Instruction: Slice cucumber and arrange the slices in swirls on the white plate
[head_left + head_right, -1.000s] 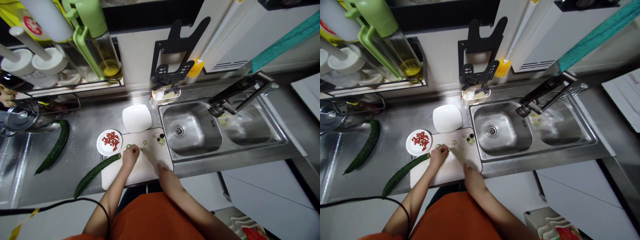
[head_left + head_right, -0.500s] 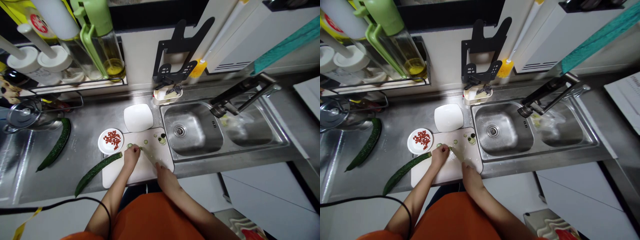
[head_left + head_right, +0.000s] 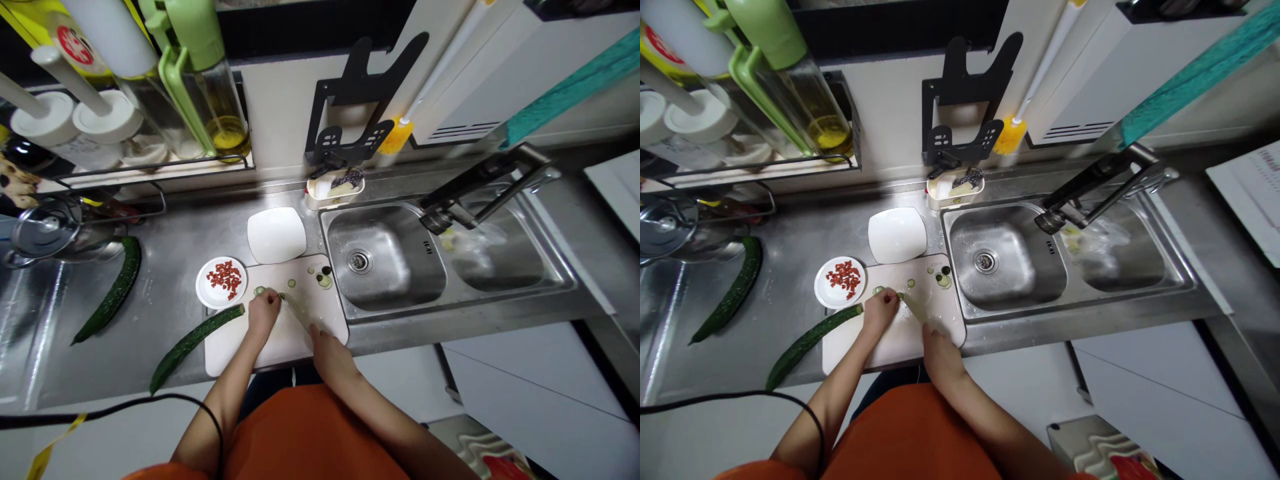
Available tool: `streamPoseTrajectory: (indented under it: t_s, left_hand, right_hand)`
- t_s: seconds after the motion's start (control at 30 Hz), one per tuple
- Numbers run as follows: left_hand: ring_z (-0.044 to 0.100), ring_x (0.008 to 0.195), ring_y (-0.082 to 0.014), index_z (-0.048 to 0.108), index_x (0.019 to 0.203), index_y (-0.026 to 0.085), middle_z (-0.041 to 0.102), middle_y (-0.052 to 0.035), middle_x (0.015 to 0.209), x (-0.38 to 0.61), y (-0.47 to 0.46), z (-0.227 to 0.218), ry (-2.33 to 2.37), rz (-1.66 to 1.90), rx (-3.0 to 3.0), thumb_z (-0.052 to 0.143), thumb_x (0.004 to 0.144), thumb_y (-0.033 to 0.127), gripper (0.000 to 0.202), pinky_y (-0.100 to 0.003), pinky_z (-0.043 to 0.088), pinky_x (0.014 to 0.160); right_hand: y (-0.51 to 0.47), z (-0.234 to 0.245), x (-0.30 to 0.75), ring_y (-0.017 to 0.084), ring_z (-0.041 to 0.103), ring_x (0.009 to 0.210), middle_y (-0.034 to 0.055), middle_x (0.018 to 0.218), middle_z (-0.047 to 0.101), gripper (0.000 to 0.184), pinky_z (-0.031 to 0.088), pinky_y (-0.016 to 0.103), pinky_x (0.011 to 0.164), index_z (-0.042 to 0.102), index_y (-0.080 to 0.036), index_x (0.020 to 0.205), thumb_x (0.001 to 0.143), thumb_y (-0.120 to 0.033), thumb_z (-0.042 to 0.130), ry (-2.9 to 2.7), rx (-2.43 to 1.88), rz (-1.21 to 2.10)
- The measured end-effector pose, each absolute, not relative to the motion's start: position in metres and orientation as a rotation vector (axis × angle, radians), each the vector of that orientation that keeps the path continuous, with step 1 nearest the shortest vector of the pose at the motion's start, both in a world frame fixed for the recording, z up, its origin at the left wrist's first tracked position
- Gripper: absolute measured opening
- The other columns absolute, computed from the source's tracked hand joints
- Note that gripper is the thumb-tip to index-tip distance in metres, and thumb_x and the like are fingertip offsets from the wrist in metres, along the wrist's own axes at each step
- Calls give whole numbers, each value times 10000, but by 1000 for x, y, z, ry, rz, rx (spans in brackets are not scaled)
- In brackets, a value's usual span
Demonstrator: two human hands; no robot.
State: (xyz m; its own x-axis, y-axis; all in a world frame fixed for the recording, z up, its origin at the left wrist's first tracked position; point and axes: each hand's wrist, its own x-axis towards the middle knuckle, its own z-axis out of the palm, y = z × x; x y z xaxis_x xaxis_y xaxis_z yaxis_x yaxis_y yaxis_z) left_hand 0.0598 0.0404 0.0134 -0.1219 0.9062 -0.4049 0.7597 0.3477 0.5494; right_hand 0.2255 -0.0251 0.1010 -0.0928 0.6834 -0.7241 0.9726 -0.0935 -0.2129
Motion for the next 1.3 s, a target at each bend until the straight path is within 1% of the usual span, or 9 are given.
streamPoseTrajectory:
  t_s: [0.2,0.37,0.5,0.7,0.83,1.0,1.17,1.3]
  left_hand:
    - [587,664,-131,636,755,224,652,11,705,60,41,14,1923,283,1454,514,801,275,140,-222,362,628]
    - [589,671,-131,637,744,221,649,13,694,60,42,18,1906,290,1456,523,802,289,145,-222,370,648]
    - [582,653,-129,635,738,221,645,12,678,59,41,20,1896,285,1456,515,804,302,158,-218,367,638]
    - [575,626,-125,648,738,219,652,6,674,51,40,26,1923,313,1489,509,820,371,222,-212,361,622]
    - [569,609,-119,651,753,209,661,-1,676,36,44,32,1975,342,1491,498,827,377,239,-208,362,615]
    - [559,604,-131,638,734,200,656,-24,662,26,50,39,2061,242,1569,479,832,347,238,-225,342,604]
    - [574,639,-163,653,790,201,669,-61,716,28,54,40,2130,87,1669,474,833,316,217,-254,327,599]
    - [587,674,-179,655,831,203,668,-69,745,28,55,38,2132,25,1691,478,828,284,195,-262,345,615]
  right_hand:
    - [-23,101,221,247,651,926,143,987,671,473,470,287,690,518,-146,1194,835,15,255,1768,1807,-1071]
    - [-27,102,223,244,644,948,155,1011,667,474,464,277,700,503,-135,1225,835,8,275,1749,1794,-1074]
    - [-30,103,230,248,644,944,145,1008,665,475,454,270,677,504,-138,1217,826,13,278,1725,1788,-1100]
    - [-32,100,236,239,653,905,123,990,668,474,434,261,634,507,-149,1194,812,18,282,1693,1795,-1132]
    - [-34,99,236,248,652,914,129,999,666,496,430,267,627,505,-141,1204,800,31,273,1701,1794,-1122]
    - [-33,100,236,258,656,904,135,993,670,488,427,270,618,515,-127,1185,794,41,277,1708,1786,-1111]
    - [-33,98,237,244,654,914,128,1005,672,501,424,255,619,503,-135,1215,793,43,298,1707,1788,-1121]
    - [-36,93,238,236,658,902,123,975,680,493,427,251,620,517,-132,1187,794,52,284,1733,1798,-1123]
